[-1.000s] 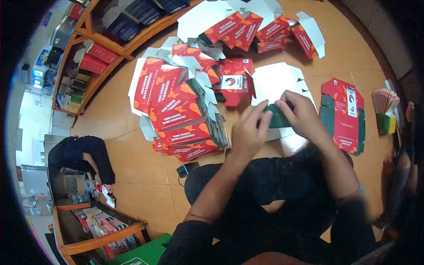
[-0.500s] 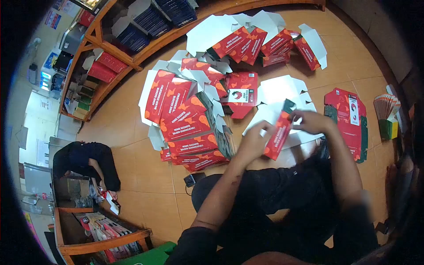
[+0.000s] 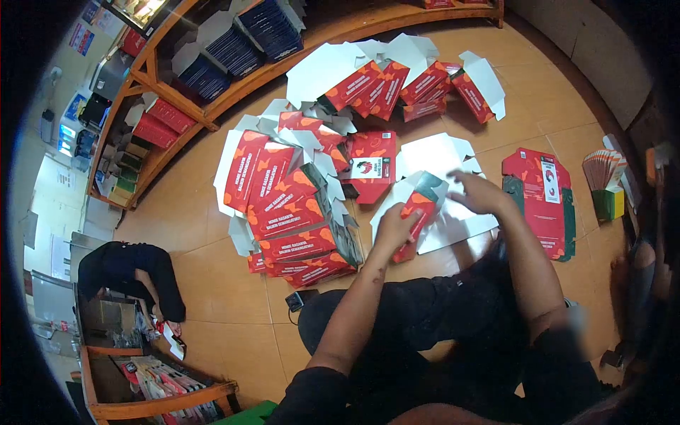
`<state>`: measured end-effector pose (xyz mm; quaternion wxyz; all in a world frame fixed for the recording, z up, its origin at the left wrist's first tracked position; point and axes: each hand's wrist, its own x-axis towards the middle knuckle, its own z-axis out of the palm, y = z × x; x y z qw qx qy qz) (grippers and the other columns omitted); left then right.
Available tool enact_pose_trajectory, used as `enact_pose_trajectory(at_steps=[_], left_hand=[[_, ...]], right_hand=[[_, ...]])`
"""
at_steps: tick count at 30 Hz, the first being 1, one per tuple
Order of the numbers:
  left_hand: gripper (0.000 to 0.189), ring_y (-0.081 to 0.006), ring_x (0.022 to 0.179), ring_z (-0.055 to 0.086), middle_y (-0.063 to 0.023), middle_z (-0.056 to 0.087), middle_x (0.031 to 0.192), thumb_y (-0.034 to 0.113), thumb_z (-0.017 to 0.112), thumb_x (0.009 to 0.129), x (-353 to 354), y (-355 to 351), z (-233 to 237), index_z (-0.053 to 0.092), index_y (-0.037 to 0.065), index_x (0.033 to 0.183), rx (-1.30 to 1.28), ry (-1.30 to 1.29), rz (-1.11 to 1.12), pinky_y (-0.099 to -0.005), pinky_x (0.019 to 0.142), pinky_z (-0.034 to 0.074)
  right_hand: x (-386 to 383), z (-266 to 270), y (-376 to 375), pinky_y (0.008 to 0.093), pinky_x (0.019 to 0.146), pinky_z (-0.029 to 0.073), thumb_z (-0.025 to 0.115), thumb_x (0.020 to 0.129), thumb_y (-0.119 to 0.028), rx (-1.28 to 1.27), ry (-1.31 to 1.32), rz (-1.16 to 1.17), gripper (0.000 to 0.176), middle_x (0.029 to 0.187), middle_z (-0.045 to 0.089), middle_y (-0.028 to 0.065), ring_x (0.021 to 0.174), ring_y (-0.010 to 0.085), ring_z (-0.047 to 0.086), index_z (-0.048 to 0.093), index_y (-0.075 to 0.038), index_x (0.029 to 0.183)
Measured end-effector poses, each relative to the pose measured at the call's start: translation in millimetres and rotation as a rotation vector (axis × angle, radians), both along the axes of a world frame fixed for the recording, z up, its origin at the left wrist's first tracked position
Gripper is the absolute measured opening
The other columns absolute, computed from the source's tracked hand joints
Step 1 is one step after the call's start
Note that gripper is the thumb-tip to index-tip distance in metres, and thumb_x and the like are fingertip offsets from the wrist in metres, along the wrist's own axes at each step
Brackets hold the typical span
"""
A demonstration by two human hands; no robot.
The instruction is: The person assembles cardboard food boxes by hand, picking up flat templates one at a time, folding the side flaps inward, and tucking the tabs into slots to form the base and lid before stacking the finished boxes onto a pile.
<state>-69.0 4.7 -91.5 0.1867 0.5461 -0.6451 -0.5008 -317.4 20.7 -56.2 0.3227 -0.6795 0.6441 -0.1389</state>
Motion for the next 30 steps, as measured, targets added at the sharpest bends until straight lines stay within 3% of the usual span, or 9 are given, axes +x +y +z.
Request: enact_pose_trajectory(at_steps=[2,5,8,9,13,20,22,25,30], left_hand=[[0.046,-0.0150,0.047,0.061,-0.0132,0.063,0.080,0.039,0.062,0.095,7,-5,9,0.061,-0.006,0.104,0.001,0.090,-0.010,-0.0282,0.044,0.047],[0.043,-0.0098,0.048,0.055,-0.0012,0.054,0.072,0.040,0.053,0.101,24,-17,22,0.063,-0.001,0.100,0.072,0.343,-0.034,-0.0243,0.045,0.044],[0.036,-0.0088,0.053,0.057,-0.0010,0.056,0.074,0.038,0.052,0.101,27,-11,36,0.060,0.003,0.098,0.059,0.484,-0.121,-0.0214,0.047,0.045],[0.029,-0.0094,0.058,0.058,-0.0019,0.059,0.079,0.031,0.055,0.101,23,-7,41,0.060,0.002,0.102,0.083,0.511,-0.124,-0.0220,0.051,0.047],[0.025,-0.0070,0.058,0.057,-0.0036,0.062,0.093,0.013,0.061,0.096,7,7,54,0.056,-0.001,0.118,0.048,0.597,-0.020,-0.0204,0.051,0.049],[0.017,-0.0078,0.060,0.057,-0.0033,0.063,0.090,0.014,0.050,0.102,6,9,53,0.057,0.001,0.111,-0.012,0.722,0.007,-0.0209,0.058,0.048],[0.018,-0.0072,0.062,0.057,-0.0013,0.061,0.080,0.016,0.054,0.101,2,13,54,0.059,0.001,0.107,-0.042,0.646,-0.025,-0.0208,0.058,0.047],[0.028,-0.0116,0.055,0.052,-0.0075,0.053,0.060,0.026,0.065,0.094,-1,21,50,0.064,-0.002,0.092,-0.312,0.141,-0.056,-0.0307,0.052,0.040],[0.027,-0.0089,0.056,0.049,-0.0023,0.054,0.060,0.026,0.066,0.093,3,17,50,0.067,-0.002,0.092,-0.398,-0.028,0.022,-0.0273,0.053,0.039]], right_hand=[[-12,2,-6,0.0416,0.100,0.045,0.065,0.091,-0.038,-0.306,-0.142,-0.101,0.059,0.132,0.056,0.0188,0.121,0.0311,0.055,0.047,-0.007,0.138],[-23,37,-6,0.0389,0.100,0.044,0.070,0.088,-0.030,-0.195,-0.602,-0.002,0.050,0.125,0.059,0.0113,0.120,0.0233,0.052,0.055,-0.009,0.131],[-22,51,1,0.0363,0.094,0.045,0.072,0.087,-0.024,-0.225,-0.484,0.204,0.033,0.113,0.061,0.0073,0.110,0.0207,0.055,0.063,-0.007,0.114],[-18,49,1,0.0338,0.086,0.045,0.071,0.087,-0.021,-0.265,-0.429,0.310,0.020,0.099,0.060,0.0056,0.100,0.0185,0.055,0.064,-0.003,0.094],[0,38,8,0.0327,0.081,0.044,0.065,0.092,-0.019,-0.247,-0.335,0.284,0.022,0.089,0.054,0.0073,0.089,0.0181,0.053,0.057,0.001,0.086],[3,37,5,0.0312,0.082,0.044,0.060,0.096,-0.021,-0.143,-0.382,0.149,0.023,0.099,0.051,0.0063,0.091,0.0178,0.052,0.060,0.001,0.092],[6,32,5,0.0322,0.083,0.044,0.061,0.095,-0.022,-0.102,-0.383,0.093,0.026,0.100,0.054,0.0081,0.091,0.0197,0.054,0.063,0.003,0.089],[17,31,9,0.0362,0.085,0.046,0.064,0.092,-0.026,-0.146,-0.236,0.230,0.033,0.099,0.059,0.0143,0.092,0.0271,0.058,0.067,0.006,0.084],[22,22,11,0.0406,0.085,0.048,0.065,0.089,-0.032,-0.105,-0.197,0.183,0.035,0.099,0.061,0.0196,0.095,0.0344,0.061,0.067,0.003,0.088]])
